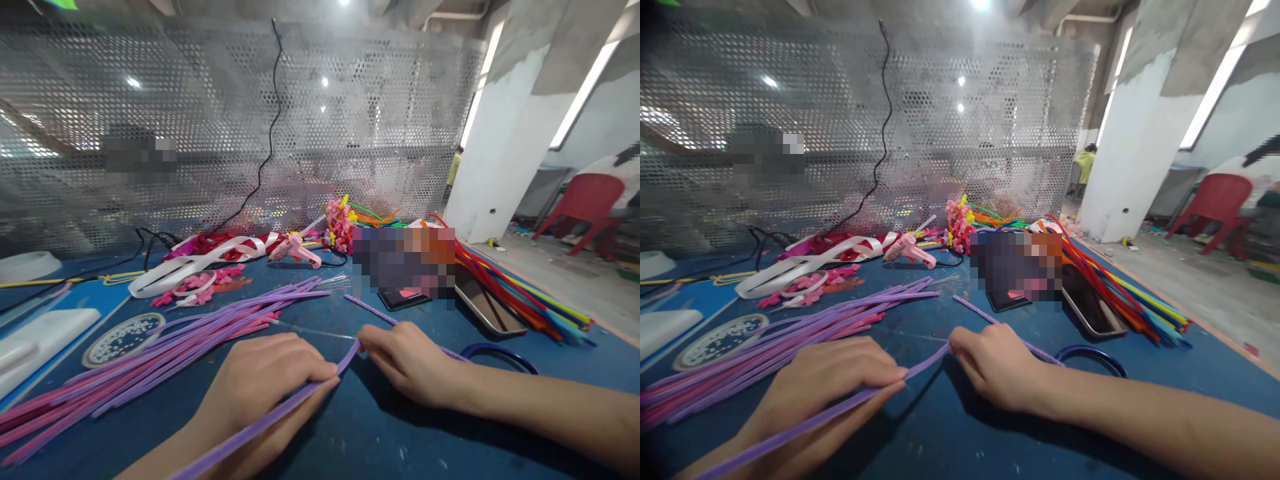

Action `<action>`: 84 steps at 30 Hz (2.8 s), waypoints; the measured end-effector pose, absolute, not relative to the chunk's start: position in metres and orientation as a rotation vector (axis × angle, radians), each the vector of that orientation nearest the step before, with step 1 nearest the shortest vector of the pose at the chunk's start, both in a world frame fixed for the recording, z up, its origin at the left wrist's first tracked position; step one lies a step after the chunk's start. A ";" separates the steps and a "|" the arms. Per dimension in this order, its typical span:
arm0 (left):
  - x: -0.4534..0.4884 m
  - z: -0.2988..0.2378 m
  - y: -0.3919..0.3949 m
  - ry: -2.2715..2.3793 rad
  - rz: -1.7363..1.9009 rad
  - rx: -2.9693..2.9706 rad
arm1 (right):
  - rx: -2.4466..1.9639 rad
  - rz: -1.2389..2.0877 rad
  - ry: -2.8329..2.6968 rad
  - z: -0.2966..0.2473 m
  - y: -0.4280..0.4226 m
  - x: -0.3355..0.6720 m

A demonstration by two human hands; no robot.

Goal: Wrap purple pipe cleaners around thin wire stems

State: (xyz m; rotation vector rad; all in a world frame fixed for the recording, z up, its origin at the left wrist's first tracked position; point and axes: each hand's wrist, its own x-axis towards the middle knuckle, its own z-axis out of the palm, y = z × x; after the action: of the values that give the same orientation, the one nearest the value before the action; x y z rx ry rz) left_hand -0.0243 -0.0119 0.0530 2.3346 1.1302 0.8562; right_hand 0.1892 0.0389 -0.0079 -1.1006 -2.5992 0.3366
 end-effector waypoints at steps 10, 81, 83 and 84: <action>-0.041 0.090 -0.006 1.348 0.304 2.222 | -0.214 -0.351 -2.918 -0.008 0.023 0.192; -0.059 0.006 0.065 1.040 0.655 1.324 | -0.687 1.612 -1.905 0.011 0.073 0.194; -0.046 0.004 0.063 1.085 0.706 1.458 | -0.571 1.661 -2.092 0.017 0.074 0.191; -0.039 0.003 0.061 1.091 0.742 1.530 | -0.526 1.717 -2.138 0.020 0.075 0.189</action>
State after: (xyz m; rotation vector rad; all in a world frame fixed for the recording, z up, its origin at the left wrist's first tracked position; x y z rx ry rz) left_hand -0.0388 0.0615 0.0034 1.5297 1.0913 0.7419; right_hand 0.1891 0.0749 0.0198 -0.5261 -2.1377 1.7170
